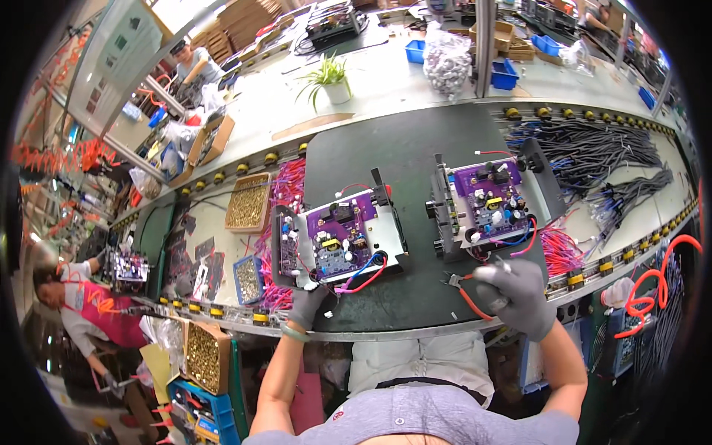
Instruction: The person assembles electronic components on a circuit board at a factory workstation. They connect wires, insert small parts, and use a pneumatic screwdriver to secure components. The person handles multiple units, moving them between positions on the table.
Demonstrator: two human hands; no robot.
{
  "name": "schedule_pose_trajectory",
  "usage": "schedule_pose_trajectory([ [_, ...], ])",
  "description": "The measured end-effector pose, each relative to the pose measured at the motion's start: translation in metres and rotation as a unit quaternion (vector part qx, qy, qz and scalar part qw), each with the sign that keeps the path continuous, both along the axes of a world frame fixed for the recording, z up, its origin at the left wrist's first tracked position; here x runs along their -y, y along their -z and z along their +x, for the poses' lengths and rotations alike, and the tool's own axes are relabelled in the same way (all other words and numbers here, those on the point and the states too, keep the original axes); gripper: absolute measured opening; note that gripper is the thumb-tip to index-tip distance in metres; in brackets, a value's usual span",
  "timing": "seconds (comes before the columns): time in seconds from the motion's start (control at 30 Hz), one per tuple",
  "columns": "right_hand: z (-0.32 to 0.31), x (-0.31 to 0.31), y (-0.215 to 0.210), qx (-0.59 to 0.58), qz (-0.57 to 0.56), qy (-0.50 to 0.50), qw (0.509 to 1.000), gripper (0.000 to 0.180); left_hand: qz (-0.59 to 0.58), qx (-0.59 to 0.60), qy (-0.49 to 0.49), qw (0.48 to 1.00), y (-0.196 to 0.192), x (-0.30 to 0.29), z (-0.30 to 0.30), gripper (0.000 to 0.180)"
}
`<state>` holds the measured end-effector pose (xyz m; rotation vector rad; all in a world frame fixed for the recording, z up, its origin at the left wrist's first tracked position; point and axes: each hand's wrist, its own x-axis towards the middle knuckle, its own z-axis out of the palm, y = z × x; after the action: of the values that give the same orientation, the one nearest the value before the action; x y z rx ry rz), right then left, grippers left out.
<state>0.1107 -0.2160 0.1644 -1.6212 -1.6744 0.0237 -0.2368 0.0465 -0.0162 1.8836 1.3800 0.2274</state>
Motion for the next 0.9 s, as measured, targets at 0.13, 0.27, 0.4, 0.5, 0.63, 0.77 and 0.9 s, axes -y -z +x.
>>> schedule_pose_trajectory([
  [0.13, -0.008, -0.083, -0.045, 0.029, 0.064, -0.078, 0.994, 0.025, 0.154, 0.106, -0.011, 0.982, 0.045, 0.005, -0.004, 0.041],
  [0.27, 0.002, -0.19, -0.045, 0.121, 0.003, -0.077, 0.99, 0.023, 0.049, 0.111, 0.015, 0.992, 0.038, 0.016, 0.026, 0.067],
  [0.4, 0.029, -0.24, -0.038, 0.215, -0.336, -0.088, 0.913, 0.021, 0.079, 0.133, 0.072, 0.985, 0.001, 0.036, 0.073, 0.111],
  [0.5, 0.037, -0.221, -0.047, 0.113, -0.333, -0.087, 0.932, 0.017, 0.098, 0.236, 0.104, 0.961, 0.0, 0.033, 0.093, 0.102],
  [0.63, 0.046, -0.204, -0.037, 0.081, -0.285, -0.021, 0.955, 0.017, 0.08, 0.258, 0.131, 0.954, 0.011, 0.008, 0.105, 0.078],
  [0.77, 0.045, -0.203, -0.026, 0.053, -0.271, 0.015, 0.961, 0.015, -0.019, 0.199, 0.168, 0.965, -0.01, 0.009, 0.091, 0.074],
  [0.9, 0.045, -0.199, -0.026, 0.044, -0.229, -0.008, 0.972, 0.014, 0.136, 0.139, 0.146, 0.97, -0.082, -0.014, 0.06, 0.055],
])
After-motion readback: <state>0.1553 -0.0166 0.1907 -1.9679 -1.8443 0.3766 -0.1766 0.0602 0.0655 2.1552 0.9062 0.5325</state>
